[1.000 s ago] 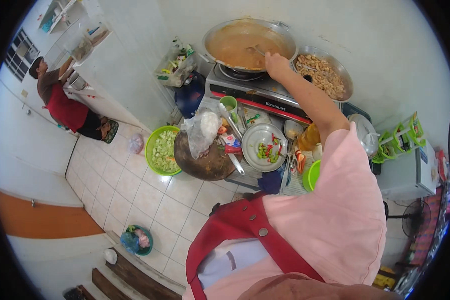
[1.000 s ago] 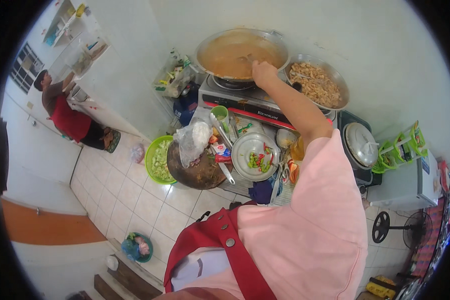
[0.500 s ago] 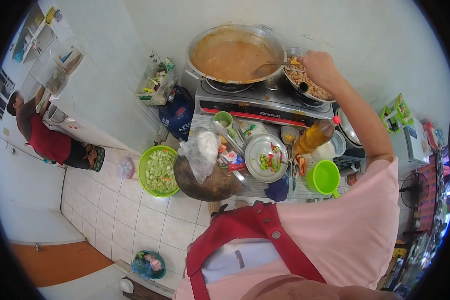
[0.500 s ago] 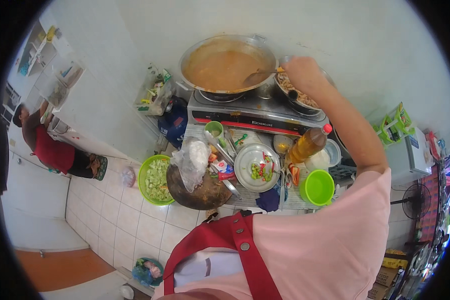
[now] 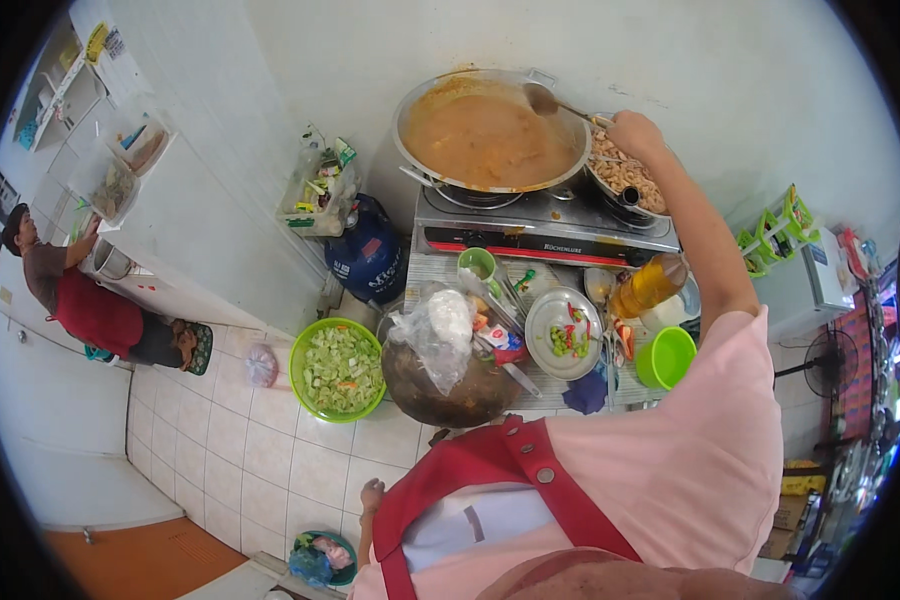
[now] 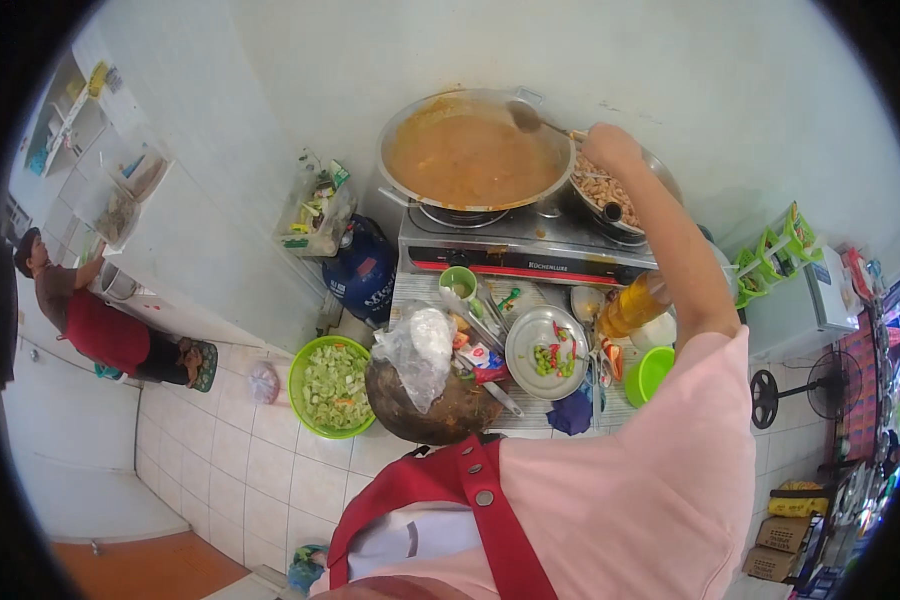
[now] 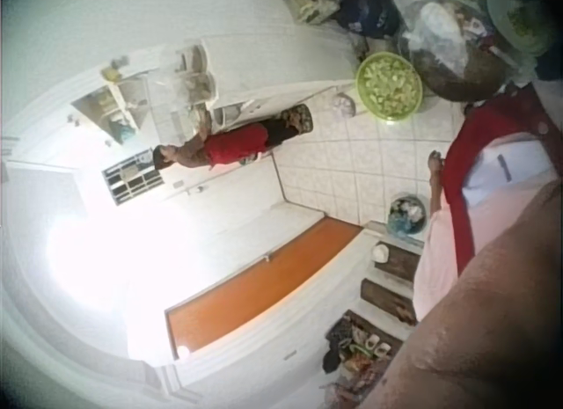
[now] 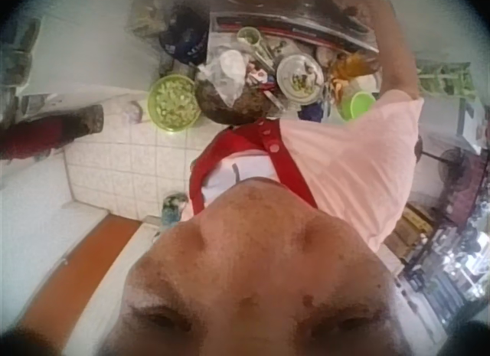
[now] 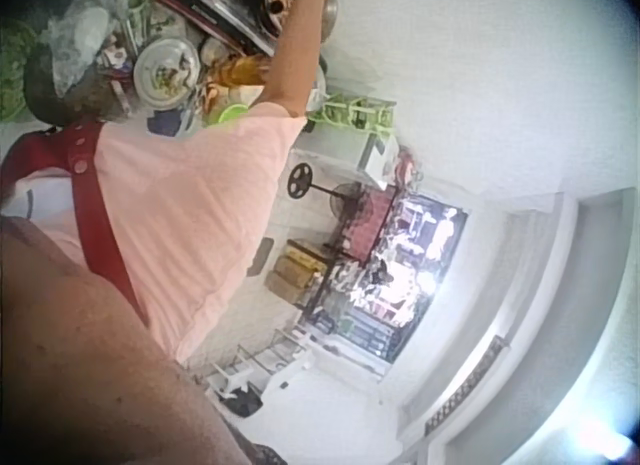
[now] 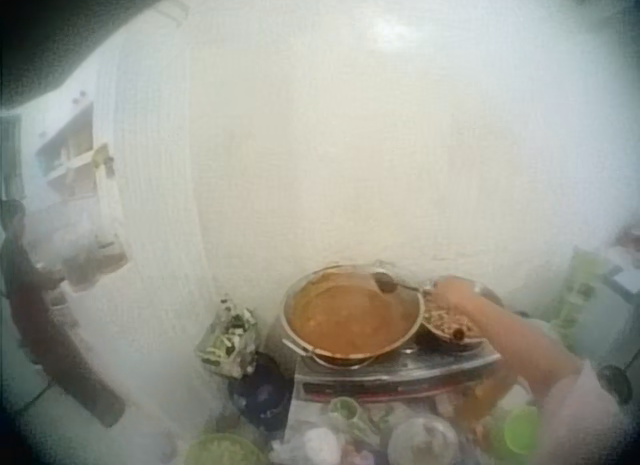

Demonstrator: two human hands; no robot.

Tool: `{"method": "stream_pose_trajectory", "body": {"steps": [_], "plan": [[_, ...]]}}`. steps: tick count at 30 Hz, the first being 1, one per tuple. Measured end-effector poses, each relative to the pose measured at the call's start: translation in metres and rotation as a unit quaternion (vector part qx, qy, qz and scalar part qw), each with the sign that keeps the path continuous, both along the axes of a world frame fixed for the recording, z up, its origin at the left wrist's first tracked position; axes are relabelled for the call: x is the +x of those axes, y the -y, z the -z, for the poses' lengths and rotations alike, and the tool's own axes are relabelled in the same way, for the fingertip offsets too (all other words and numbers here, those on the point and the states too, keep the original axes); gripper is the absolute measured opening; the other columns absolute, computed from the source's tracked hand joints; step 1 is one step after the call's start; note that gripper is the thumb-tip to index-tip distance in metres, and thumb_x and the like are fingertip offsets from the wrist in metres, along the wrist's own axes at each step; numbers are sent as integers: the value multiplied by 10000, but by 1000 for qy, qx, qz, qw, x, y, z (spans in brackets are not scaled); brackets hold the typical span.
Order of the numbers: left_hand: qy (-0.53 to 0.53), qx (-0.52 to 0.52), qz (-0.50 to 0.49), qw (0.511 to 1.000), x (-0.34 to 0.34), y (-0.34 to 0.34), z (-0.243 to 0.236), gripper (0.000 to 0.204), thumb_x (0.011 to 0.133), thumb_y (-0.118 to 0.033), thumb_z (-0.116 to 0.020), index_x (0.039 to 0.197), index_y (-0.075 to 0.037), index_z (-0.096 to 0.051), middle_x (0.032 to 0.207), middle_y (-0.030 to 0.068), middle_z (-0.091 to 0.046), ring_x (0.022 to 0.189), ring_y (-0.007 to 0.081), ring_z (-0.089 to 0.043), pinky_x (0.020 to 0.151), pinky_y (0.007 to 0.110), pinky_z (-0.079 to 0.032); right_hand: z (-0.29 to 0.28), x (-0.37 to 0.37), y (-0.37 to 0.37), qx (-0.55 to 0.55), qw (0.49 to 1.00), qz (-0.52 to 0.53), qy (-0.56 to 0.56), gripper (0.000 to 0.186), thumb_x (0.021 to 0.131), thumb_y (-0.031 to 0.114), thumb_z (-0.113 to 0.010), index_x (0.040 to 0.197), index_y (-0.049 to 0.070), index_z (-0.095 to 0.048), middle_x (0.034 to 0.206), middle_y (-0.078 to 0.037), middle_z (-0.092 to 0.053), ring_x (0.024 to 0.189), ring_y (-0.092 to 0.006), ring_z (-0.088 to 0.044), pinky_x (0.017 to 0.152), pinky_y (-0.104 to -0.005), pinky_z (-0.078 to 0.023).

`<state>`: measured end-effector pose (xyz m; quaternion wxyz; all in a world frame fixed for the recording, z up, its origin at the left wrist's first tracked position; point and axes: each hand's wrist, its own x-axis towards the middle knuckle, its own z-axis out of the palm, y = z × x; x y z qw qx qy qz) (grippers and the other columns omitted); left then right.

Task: The person stirs a stew in a large pan on a stove, moves the pan to a floor drain to empty liquid, then places the pan back on the stove and adds sliced carrots and potatoes from a metal bowl.

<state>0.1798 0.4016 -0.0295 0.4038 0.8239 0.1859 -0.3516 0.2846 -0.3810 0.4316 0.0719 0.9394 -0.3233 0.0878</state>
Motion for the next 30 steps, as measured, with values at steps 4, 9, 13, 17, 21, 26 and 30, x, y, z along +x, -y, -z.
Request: {"method": "stream_pose_trajectory", "body": {"steps": [4,9,13,17,21,26,30], "plan": [[41,81,197,976,-20,-46,69,236,820,-246,-532,982,-95,-612,852,128,-647,797,267,-646,636,404,-519,48,48,60,265,953,130,71,167,848,164,-531,840,47,-650,654,-147,-595,503,-224,-556,455,-368,-423],[232,141,472,839,-45,-77,67,218,799,-297,-541,787,-128,-678,776,105,-647,756,278,-644,645,396,-518,97,97,42,536,791,175,238,216,865,175,-545,675,80,-582,546,-31,-485,423,-118,-380,369,-274,-256],[338,116,400,844,-66,-82,74,229,791,-324,-527,683,-156,-637,744,80,-625,747,314,-627,643,406,-513,109,116,38,302,942,70,126,199,826,224,-605,831,34,-664,624,-125,-589,553,-228,-569,500,-356,-436],[151,147,412,886,-79,-75,74,249,808,-325,-515,716,-132,-642,738,99,-621,800,315,-627,697,408,-515,96,132,-17,118,991,-58,-22,340,797,261,-625,1070,61,-660,835,-185,-670,843,-329,-657,781,-411,-508],[75,114,295,946,-78,-54,79,248,809,-325,-516,719,-132,-643,744,100,-623,803,316,-627,699,408,-515,71,117,-59,46,986,-155,-31,383,817,258,-607,1159,86,-611,924,-174,-670,894,-341,-642,788,-436,-506],[49,86,242,965,-59,-26,80,248,810,-325,-517,723,-131,-645,751,102,-624,806,317,-628,702,407,-515,49,66,-71,-59,965,-241,-84,287,863,146,-500,1123,120,-618,932,-169,-666,911,-324,-643,746,-443,-510],[48,76,234,968,-48,-9,77,248,810,-325,-517,727,-131,-647,756,103,-626,809,317,-628,705,407,-515,16,17,-82,-98,953,-243,-151,315,859,107,-492,1153,125,-601,914,-148,-667,893,-304,-647,712,-420,-516]]}}
